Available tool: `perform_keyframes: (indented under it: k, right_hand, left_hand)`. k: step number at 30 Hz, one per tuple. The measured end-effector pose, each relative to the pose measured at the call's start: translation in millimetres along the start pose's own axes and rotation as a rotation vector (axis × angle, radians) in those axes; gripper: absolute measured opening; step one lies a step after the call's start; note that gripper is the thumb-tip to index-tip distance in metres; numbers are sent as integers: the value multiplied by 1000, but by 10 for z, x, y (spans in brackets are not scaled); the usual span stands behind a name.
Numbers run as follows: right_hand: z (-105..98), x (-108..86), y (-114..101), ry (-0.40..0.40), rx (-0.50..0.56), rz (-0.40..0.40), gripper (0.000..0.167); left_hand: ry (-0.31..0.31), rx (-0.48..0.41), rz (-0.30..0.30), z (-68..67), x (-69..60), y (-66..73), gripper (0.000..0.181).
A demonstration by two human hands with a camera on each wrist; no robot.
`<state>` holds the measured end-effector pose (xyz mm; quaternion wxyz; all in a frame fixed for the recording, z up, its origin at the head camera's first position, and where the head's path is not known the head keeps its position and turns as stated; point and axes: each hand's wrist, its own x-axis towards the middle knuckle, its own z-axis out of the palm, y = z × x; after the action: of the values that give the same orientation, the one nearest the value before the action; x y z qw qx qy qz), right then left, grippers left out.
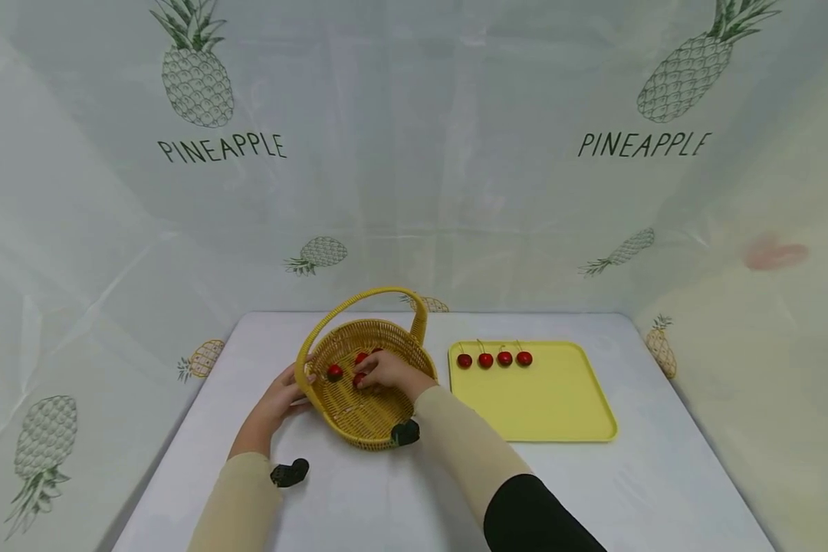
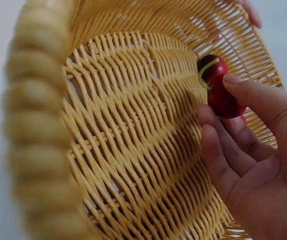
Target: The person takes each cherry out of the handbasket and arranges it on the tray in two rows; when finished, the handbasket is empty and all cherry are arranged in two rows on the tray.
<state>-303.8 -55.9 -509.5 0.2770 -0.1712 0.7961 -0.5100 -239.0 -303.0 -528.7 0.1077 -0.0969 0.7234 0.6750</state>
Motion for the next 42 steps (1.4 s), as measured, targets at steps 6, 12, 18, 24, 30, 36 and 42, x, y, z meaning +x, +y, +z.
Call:
perform_keyframes:
  k: [6, 12, 18, 24, 30, 36, 42]
  right_hand:
    - [-29, -129, -65, 16, 31, 26, 34]
    - [-104, -289, -93, 22, 41, -21, 33]
    - [-219, -365, -70, 38, 0, -52, 31]
    - [-284, -439, -17, 59, -12, -50, 33]
    - [-369, -580, -13, 75, -32, -61, 33]
    - [-467, -729, -3, 122, -51, -76, 31]
    - [-567, -865, 7, 149, 17, -90, 31]
  left_hand:
    - [-5, 13, 4, 7, 15, -14, 61]
    - [-14, -4, -10, 6, -37, 17, 62]
    - [-12, 12, -12, -12, -42, 18, 62]
    - [-11, 22, -14, -34, -11, -17, 63]
    - [-25, 19, -14, -27, -54, 36, 63]
    - [-45, 7, -31, 9, -109, 146, 62]
    - [-36, 19, -28, 8, -58, 84, 63]
